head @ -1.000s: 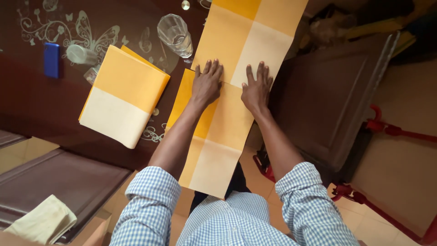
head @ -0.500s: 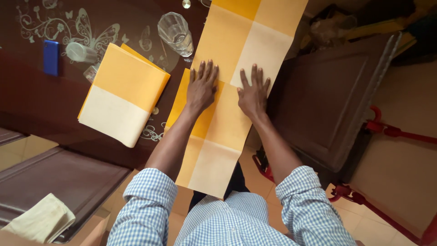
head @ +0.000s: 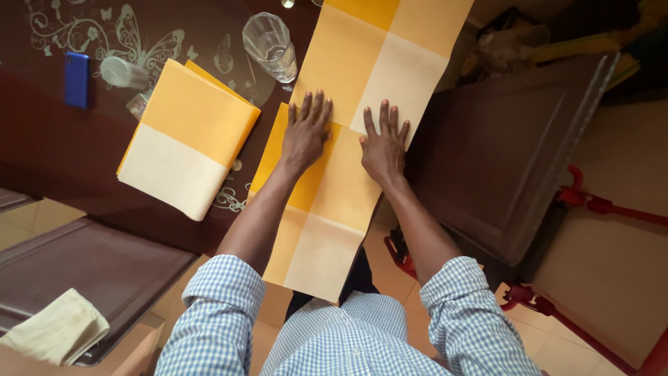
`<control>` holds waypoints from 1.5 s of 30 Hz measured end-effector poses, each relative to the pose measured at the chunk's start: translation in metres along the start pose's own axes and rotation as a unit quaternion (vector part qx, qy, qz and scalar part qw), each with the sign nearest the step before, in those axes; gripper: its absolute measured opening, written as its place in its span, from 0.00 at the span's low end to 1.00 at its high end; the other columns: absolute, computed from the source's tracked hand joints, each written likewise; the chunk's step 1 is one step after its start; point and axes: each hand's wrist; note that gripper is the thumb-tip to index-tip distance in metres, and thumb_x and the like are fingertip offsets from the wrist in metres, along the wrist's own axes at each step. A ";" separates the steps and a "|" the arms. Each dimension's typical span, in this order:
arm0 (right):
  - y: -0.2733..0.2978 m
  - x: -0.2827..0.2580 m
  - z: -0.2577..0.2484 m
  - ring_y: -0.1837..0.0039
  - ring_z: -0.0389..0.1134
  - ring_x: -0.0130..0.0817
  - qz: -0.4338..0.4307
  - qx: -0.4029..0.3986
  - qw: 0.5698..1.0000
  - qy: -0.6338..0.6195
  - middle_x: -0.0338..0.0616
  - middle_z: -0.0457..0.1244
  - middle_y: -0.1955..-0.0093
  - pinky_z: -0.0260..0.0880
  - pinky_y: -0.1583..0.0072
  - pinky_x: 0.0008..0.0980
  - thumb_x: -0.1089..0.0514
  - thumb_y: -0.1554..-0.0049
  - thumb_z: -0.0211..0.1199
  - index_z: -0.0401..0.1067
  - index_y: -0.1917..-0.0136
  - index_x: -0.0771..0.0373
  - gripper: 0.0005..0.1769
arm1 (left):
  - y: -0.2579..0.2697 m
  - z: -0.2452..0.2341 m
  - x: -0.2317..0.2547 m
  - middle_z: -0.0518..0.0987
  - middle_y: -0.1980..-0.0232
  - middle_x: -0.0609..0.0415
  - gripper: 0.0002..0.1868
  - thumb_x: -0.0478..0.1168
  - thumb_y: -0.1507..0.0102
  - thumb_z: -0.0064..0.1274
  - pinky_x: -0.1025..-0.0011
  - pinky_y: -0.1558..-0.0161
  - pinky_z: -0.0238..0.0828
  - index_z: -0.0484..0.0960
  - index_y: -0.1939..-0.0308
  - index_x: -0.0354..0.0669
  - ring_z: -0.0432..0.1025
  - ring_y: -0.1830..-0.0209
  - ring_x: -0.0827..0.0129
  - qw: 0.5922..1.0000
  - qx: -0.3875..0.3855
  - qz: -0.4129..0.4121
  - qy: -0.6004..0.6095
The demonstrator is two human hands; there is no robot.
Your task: Clean the table surface with a cloth and reorganize items on it.
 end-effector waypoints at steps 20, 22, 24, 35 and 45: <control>0.022 -0.011 -0.007 0.13 0.33 0.59 -0.052 0.084 0.995 -0.007 0.61 0.34 0.13 0.33 0.20 0.66 0.53 0.36 0.60 0.49 0.15 0.59 0.40 | 0.039 -0.013 0.009 0.48 0.15 0.45 0.46 0.49 0.35 0.57 0.44 0.21 0.39 0.51 0.19 0.36 0.41 0.15 0.51 0.998 0.066 0.000 -0.004; 0.036 -0.024 -0.004 0.13 0.34 0.58 -0.087 0.113 0.990 -0.007 0.61 0.35 0.12 0.34 0.19 0.65 0.54 0.35 0.60 0.50 0.15 0.60 0.40 | 0.057 -0.014 0.009 0.48 0.14 0.44 0.46 0.49 0.33 0.56 0.46 0.21 0.41 0.51 0.18 0.36 0.41 0.14 0.50 0.995 0.096 0.009 0.015; 0.052 -0.035 0.002 0.13 0.35 0.60 -0.100 0.096 0.990 -0.032 0.62 0.36 0.13 0.35 0.20 0.65 0.53 0.36 0.60 0.52 0.18 0.60 0.38 | 0.076 -0.015 0.014 0.47 0.16 0.42 0.46 0.50 0.35 0.57 0.46 0.22 0.41 0.52 0.20 0.34 0.41 0.16 0.48 0.999 0.043 -0.028 -0.002; 0.136 -0.088 0.049 0.15 0.36 0.56 -0.093 0.027 0.995 0.031 0.59 0.38 0.14 0.34 0.22 0.67 0.52 0.39 0.59 0.53 0.18 0.57 0.38 | 0.182 0.001 0.020 0.45 0.17 0.41 0.47 0.51 0.36 0.56 0.45 0.23 0.34 0.51 0.22 0.31 0.39 0.16 0.47 0.998 -0.001 -0.058 -0.004; 0.164 -0.098 0.024 0.14 0.38 0.56 -0.110 0.067 0.992 -0.007 0.58 0.42 0.15 0.38 0.20 0.59 0.51 0.35 0.57 0.57 0.20 0.63 0.34 | 0.224 -0.022 0.017 0.49 0.16 0.39 0.44 0.47 0.35 0.56 0.52 0.21 0.43 0.54 0.22 0.29 0.43 0.15 0.50 0.994 0.094 0.001 0.054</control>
Point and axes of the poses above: each hand's wrist, its own y-axis away from the middle knuckle, its own z-axis out of the palm, x = y × z
